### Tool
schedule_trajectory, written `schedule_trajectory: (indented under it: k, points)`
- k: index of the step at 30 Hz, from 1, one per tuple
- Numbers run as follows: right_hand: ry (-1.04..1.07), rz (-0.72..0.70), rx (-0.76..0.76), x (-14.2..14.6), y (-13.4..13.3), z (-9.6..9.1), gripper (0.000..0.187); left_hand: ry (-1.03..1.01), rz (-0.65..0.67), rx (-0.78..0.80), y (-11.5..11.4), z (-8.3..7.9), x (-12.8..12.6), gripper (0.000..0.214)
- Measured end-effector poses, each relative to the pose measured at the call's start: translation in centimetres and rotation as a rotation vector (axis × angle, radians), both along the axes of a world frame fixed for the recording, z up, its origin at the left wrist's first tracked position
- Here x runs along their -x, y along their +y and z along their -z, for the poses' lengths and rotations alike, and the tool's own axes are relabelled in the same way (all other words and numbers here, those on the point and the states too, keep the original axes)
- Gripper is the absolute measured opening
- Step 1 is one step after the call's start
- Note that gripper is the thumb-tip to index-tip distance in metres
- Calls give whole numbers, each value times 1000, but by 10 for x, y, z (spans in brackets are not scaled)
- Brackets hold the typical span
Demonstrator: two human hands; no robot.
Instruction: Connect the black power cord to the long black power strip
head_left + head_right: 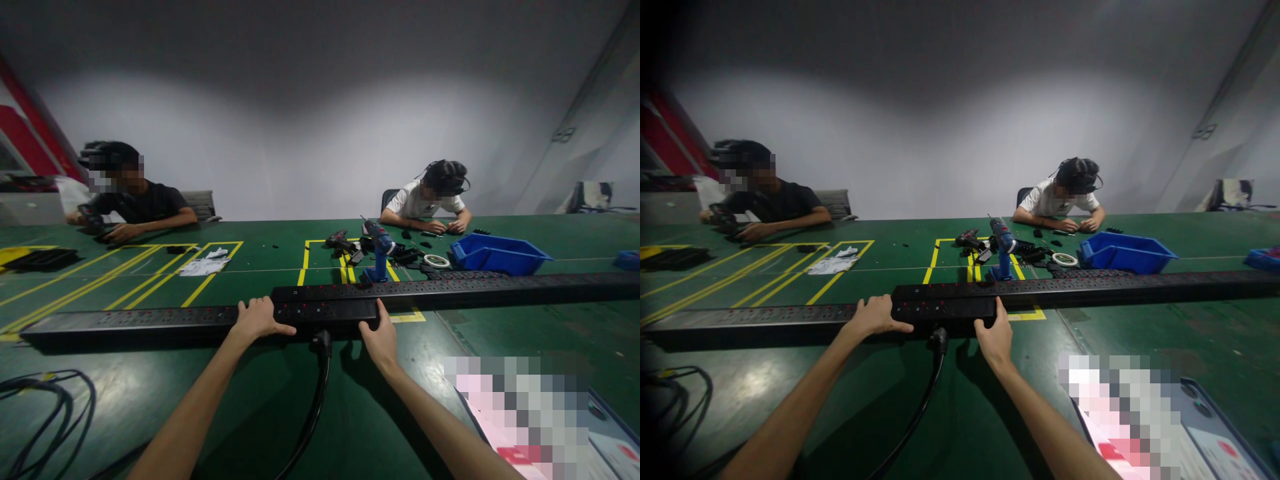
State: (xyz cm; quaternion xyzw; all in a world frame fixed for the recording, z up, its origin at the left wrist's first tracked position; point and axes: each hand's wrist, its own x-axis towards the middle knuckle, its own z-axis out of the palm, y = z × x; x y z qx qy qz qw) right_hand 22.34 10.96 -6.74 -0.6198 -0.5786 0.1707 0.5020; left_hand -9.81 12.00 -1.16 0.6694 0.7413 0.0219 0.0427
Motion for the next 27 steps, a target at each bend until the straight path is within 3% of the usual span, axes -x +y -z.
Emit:
schedule_trajectory:
  k: [6,27]
  points:
    - [-118,-180,-93,3,-2,3,67,26,9,60,0,-1,5,114]
    - [-122,-363,-118,-1,-1,3,61,-2,73,112,0,-9,23,109]
